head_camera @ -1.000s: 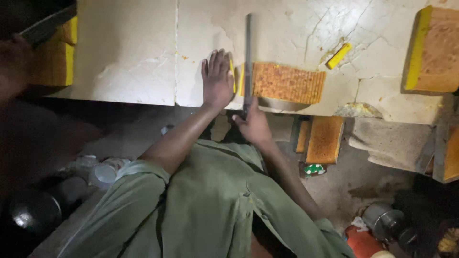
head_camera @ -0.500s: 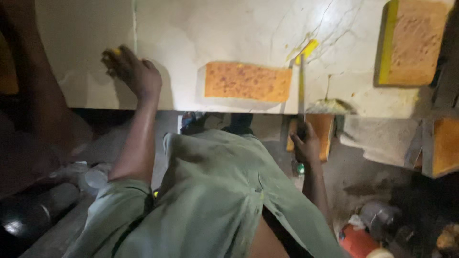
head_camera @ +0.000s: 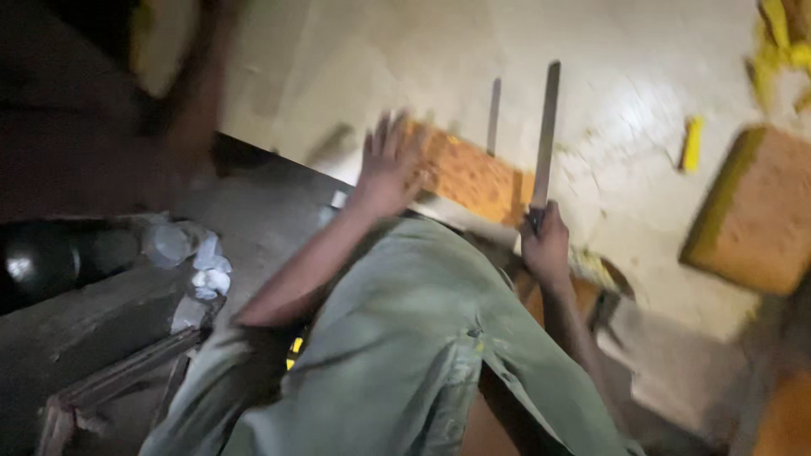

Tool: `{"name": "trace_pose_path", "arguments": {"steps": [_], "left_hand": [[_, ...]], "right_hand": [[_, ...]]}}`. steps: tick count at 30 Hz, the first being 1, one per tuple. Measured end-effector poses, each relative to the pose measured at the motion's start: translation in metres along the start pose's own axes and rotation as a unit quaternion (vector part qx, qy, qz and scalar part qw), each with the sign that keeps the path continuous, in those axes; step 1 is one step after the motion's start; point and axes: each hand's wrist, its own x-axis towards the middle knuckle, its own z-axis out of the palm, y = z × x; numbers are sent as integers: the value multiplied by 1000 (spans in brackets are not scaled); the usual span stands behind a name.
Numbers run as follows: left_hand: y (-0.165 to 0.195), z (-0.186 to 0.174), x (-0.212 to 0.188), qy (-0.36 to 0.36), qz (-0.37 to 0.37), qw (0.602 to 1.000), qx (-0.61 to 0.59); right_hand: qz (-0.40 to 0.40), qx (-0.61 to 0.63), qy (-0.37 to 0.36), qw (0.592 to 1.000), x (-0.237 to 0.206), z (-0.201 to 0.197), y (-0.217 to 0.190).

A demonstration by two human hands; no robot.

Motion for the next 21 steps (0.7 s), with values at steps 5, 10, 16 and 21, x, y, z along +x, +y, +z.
{"name": "trace_pose_path", "arguments": {"steps": [5,10,16,21], "left_hand": [[-40,4,-65,-45,-46,998,-16],[-80,13,-59,-72,-11,996,-48],[-97,20,-32,4,17,997,-70],[-113,15,-16,47,-21,997,-63]], "right_hand": [[90,-90,19,992,20,28,-10],[134,-46,7,990,26,26,-17],[113,-35,-11,993,39,26,-11],[66,101,-26,992,69,50,-18]]}}
